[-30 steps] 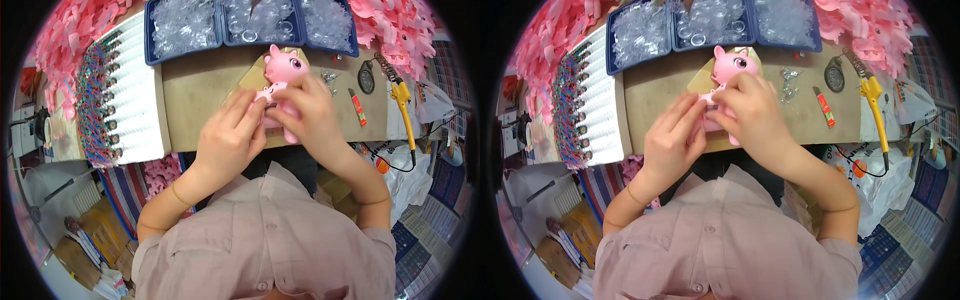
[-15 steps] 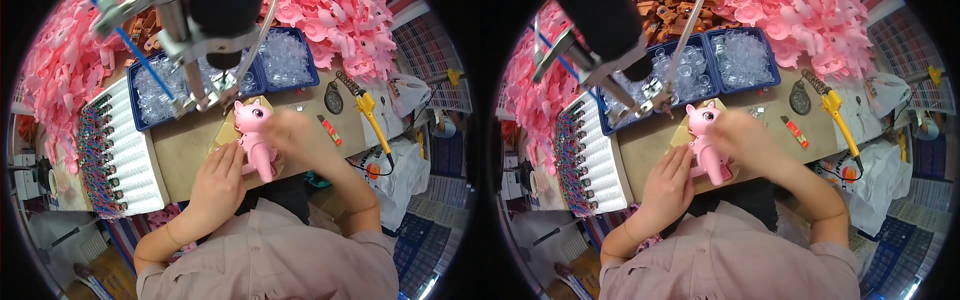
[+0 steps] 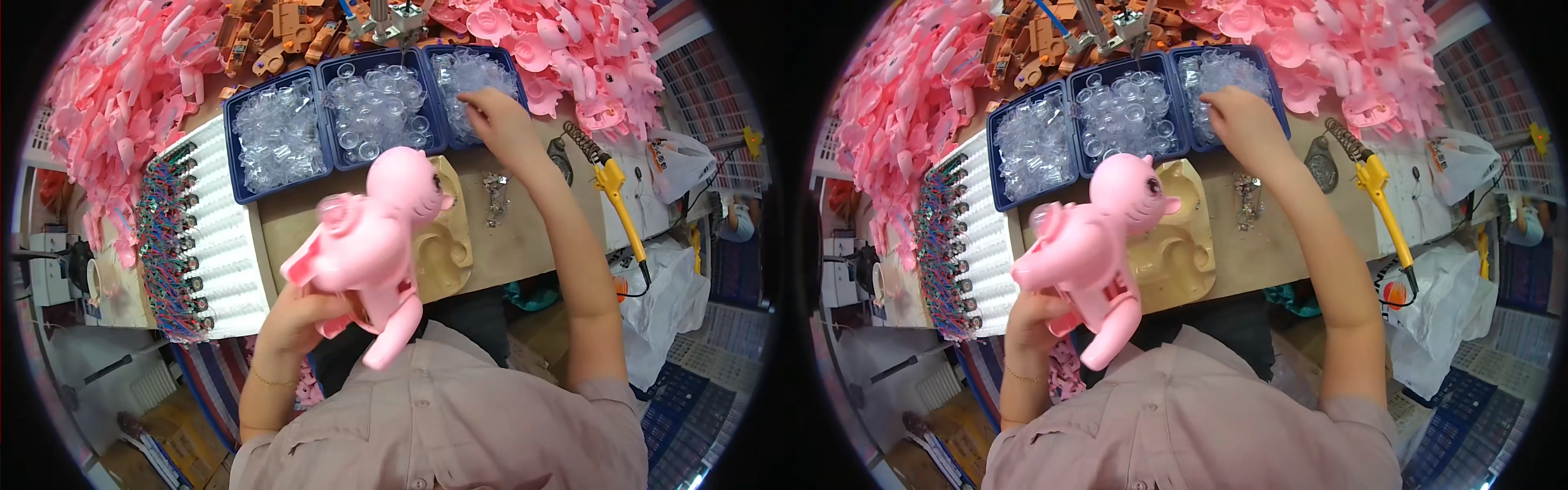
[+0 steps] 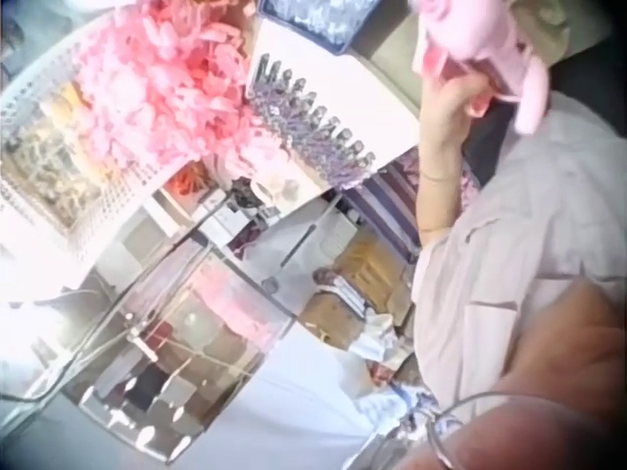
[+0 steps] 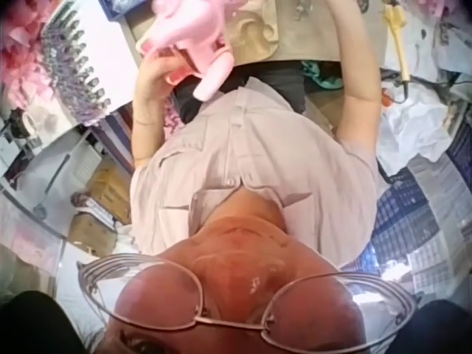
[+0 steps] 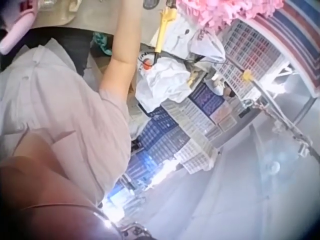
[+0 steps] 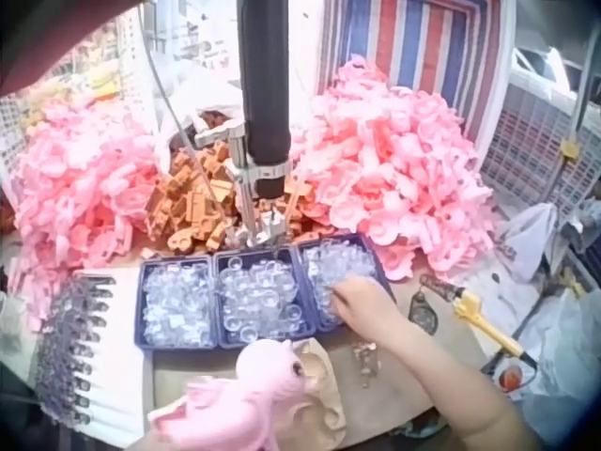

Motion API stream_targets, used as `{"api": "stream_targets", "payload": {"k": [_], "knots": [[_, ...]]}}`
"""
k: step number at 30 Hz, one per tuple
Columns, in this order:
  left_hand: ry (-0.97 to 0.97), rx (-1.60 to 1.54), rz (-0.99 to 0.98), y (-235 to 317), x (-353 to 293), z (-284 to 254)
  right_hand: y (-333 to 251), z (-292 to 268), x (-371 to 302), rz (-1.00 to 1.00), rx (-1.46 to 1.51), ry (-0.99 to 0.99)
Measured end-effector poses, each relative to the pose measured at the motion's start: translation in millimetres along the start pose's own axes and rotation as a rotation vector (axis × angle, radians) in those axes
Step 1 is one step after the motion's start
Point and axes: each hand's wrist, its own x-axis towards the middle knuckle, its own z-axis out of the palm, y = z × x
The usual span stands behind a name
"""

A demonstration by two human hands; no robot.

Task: Assembling electronic toy ponies by fitting internal components, joining plastic shells, and using a pneumatic screwdriver and glue gun.

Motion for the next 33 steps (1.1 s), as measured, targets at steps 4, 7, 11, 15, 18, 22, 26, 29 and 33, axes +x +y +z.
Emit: {"api": "stream_targets", "payload": {"k": [4,7,11,15,18,22,26,29,33], "knots": [[0.08,-0.505,0.078,-35,-7,5,-7,-7,-5,0.23,0.253,0.111],[0.017,-0.485,0.063,-57,-18,-25,-90,-54,-30,0.242,0.736,-0.048],[0.081,-0.215,0.118,-48,-14,-7,-166,-65,-81,0.132,1.099,-0.345],[0.158,-0.194,0.192,-60,-17,-1,-184,-39,-99,0.178,1.084,-0.238],[0.167,-0.225,0.162,-62,-27,4,-194,-32,-103,0.218,1.037,-0.117],[0.164,-0.063,0.164,-65,-33,-6,-204,-34,-105,0.02,0.81,0.016],[0.224,-0.058,0.272,-64,-35,-3,-198,-32,-111,0.047,0.815,-0.092],[0.238,0.023,0.295,-65,-38,-3,-199,-22,-112,0.388,1.183,-0.253],[0.202,0.336,0.261,-63,-41,-7,-206,-31,-100,0.59,1.587,-0.586]]}}
